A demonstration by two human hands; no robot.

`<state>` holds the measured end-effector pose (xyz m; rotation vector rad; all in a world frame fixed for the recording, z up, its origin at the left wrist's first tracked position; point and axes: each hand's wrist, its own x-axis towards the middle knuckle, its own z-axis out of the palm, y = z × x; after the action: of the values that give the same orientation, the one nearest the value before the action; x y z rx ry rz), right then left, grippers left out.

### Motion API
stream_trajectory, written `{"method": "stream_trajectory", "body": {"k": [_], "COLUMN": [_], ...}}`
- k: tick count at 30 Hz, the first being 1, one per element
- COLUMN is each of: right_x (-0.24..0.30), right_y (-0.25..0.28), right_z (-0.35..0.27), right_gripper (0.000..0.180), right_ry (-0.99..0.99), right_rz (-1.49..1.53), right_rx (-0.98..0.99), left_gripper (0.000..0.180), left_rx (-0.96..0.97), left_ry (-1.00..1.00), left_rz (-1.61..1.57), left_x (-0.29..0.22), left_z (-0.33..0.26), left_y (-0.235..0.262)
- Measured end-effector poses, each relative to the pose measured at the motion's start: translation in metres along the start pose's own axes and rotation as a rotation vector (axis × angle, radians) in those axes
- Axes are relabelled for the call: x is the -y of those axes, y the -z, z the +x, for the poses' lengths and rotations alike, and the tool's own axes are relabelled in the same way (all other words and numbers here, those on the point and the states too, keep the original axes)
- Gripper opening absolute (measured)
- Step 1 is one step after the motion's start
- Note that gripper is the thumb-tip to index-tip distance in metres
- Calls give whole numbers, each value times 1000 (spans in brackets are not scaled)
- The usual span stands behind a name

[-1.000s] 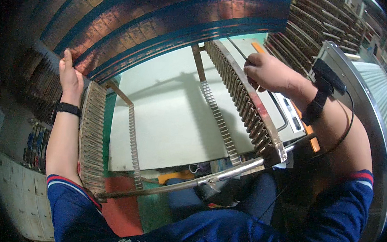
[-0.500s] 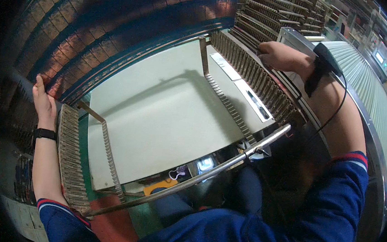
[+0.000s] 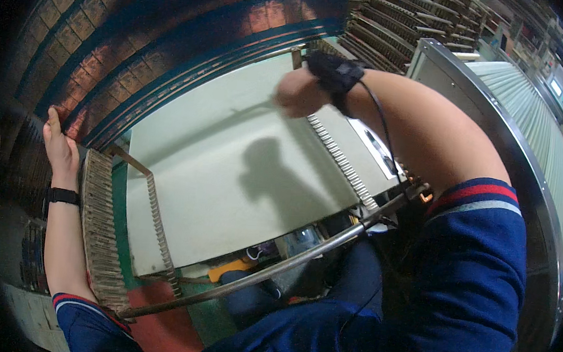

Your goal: Loading large patterned industrial sheets into a storage or drying rack.

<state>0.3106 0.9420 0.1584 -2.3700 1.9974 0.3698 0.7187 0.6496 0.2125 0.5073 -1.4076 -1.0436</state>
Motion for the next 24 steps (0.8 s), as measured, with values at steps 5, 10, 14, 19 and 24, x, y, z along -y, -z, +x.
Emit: {"method": "stream_trajectory", "body": {"k": [5, 10, 14, 19, 24], "right_x": [-52, -17, -61, -37, -51], "right_y": [-25, -8, -27, -12, -7], "right_z": [-42, -20, -44, -44, -49], "right_gripper": [21, 21, 18, 17, 20], "right_ry": [-154, -164, -217, -77, -250], "right_rz": [-62, -18, -122, 103, 54], "right_rx": [-42, 53, 43, -132, -176], "left_gripper": [42, 50, 50, 53, 43], "left_rx": [-54, -18, 35, 12, -66], "left_ry": [-13, 19, -30, 12, 25], "left_rz": [30, -5, -39, 1, -11], "left_x": [-9, -9, -2, -5, -5], "left_z": [-9, -13, 2, -7, -7], "left_y": [-24, -8, -6, -9, -15]}}
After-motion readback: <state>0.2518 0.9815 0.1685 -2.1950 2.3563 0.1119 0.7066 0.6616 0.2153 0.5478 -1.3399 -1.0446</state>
